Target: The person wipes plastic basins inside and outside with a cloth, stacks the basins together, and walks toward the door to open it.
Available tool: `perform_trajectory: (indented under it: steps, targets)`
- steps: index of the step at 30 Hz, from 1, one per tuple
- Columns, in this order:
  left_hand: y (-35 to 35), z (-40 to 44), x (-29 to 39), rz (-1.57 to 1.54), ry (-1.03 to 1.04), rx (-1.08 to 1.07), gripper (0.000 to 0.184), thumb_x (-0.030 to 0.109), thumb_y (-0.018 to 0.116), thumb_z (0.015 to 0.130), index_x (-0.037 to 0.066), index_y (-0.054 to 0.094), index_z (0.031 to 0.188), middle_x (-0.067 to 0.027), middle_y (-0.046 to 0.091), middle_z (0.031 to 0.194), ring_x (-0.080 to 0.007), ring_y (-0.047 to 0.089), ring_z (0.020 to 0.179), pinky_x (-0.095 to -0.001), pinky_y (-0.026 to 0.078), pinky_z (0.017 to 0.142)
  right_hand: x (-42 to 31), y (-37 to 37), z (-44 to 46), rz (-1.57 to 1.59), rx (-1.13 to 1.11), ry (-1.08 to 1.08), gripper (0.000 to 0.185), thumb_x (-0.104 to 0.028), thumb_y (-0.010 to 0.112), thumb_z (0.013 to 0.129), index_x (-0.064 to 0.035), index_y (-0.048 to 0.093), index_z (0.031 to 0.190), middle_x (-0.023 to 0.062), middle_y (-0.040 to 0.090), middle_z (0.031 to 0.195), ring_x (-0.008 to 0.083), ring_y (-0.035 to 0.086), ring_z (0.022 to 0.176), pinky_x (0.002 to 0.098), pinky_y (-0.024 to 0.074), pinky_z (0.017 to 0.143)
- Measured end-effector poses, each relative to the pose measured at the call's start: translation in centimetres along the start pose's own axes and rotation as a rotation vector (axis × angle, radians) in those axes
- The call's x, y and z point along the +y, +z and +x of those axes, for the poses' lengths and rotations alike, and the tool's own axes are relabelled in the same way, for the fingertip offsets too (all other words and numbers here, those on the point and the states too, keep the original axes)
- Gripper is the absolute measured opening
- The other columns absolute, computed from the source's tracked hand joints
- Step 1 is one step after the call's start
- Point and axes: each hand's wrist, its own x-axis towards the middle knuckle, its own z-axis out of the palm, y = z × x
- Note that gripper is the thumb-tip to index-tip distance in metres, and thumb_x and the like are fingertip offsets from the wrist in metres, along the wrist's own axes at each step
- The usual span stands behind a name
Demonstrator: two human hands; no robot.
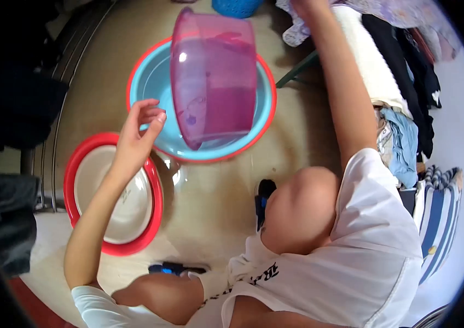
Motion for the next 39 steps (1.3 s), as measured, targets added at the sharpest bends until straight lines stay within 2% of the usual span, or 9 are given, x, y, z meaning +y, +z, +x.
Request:
perform_trajectory:
  steps: [4,5,7,13,16,25,28,33,39]
  targets:
    - [2.4,3.5,2.1,-0.029,0.030,0.027,0.043,0.028,0.062,0.104,0.004,0.051,0.138,-0.0115,0.064,0.127,-0.0197,0.061,0.114,-0.0362,0.049,0.099,5.3,-0.3,1.4,-0.446,-0.277,-0.223,0.043,-0.003,0.055,0.089,-0.0031,0.065,0.131,0.0048,0.073,0.092,0.0126,0.064,0.067,0.0264,0.0551,0.067]
    - [2.6,4.2,2.4,-0.008,0.035,0.021,0.043,0.028,0.062,0.104,0.004,0.051,0.138,-0.0115,0.064,0.127,-0.0197,0.061,0.114,-0.0362,0.049,0.099,4.3,-0.6,-0.1,-0.472,-0.422,0.018,0.034,-0.010,0.062,0.092,-0.0017,0.069,0.124,0.0097,0.072,0.099,0.0168,0.067,0.083,0.0298,0.0548,0.080]
    - [3.7,5.4,3.1,-0.121,-0.046,0.022,0.045,0.030,0.059,0.106,0.004,0.049,0.141,-0.0114,0.065,0.124,-0.0205,0.064,0.112,-0.0365,0.051,0.096,9.6,-0.5,-0.2,-0.799,-0.531,-0.732,0.037,-0.013,0.069,0.083,-0.0162,0.071,0.119,0.0118,0.070,0.107,0.0287,0.068,0.102,0.0386,0.0553,0.092]
    - [6.2,7.8,5.1,-0.091,-0.030,0.076,0.039,0.030,0.045,0.112,0.004,0.047,0.140,-0.0129,0.068,0.114,-0.0207,0.071,0.093,-0.0341,0.058,0.078,8.9,-1.2,-1.0,-0.562,-0.638,-0.209,0.041,-0.041,0.063,0.101,-0.0028,0.072,0.114,0.0195,0.063,0.121,0.0270,0.054,0.127,0.0388,0.0405,0.109]
    - [7.2,8.4,5.2,-0.108,-0.024,0.186,0.036,0.032,0.038,0.113,0.004,0.050,0.135,-0.0123,0.069,0.102,-0.0195,0.071,0.076,-0.0312,0.059,0.064,8.4,-0.6,-0.6,-0.470,-0.577,-0.052,0.046,-0.045,0.063,0.098,-0.0049,0.072,0.119,0.0193,0.068,0.119,0.0303,0.064,0.116,0.0383,0.0484,0.103]
    - [8.4,8.6,5.1,-0.097,-0.016,0.328,0.037,0.039,0.043,0.112,0.006,0.057,0.121,-0.0057,0.064,0.077,-0.0138,0.060,0.060,-0.0284,0.050,0.056,9.2,1.7,-4.5,-0.684,-0.628,-0.496,0.043,-0.039,0.069,0.087,-0.0118,0.069,0.121,0.0161,0.067,0.119,0.0342,0.068,0.103,0.0419,0.0558,0.089]
    - [8.3,8.7,4.4,-0.330,-0.109,0.374,0.067,0.064,0.028,0.108,0.007,0.057,0.130,-0.0062,0.066,0.089,-0.0166,0.062,0.069,-0.0310,0.051,0.060,6.9,3.1,-9.4,-0.726,-0.686,-0.579,0.042,-0.038,0.074,0.081,-0.0193,0.069,0.118,0.0091,0.064,0.126,0.0327,0.061,0.120,0.0438,0.0532,0.096]
    - [7.5,8.8,4.2,-0.451,-0.078,0.308,0.077,0.069,0.021,0.106,0.007,0.054,0.139,-0.0063,0.063,0.125,-0.0200,0.057,0.120,-0.0366,0.042,0.108,7.0,4.2,-17.8,-0.750,-0.659,-0.937,0.030,-0.029,0.072,0.077,-0.0163,0.070,0.103,0.0052,0.068,0.119,0.0306,0.061,0.122,0.0502,0.0473,0.109]
    - [8.0,9.1,3.7,-0.368,-0.029,0.326,0.077,0.069,0.022,0.106,0.008,0.051,0.141,-0.0051,0.064,0.121,-0.0184,0.059,0.115,-0.0340,0.046,0.101,6.7,3.7,-17.6,-0.812,-0.554,-0.896,0.030,-0.030,0.073,0.075,-0.0186,0.069,0.103,0.0057,0.066,0.115,0.0289,0.063,0.118,0.0488,0.0504,0.104]
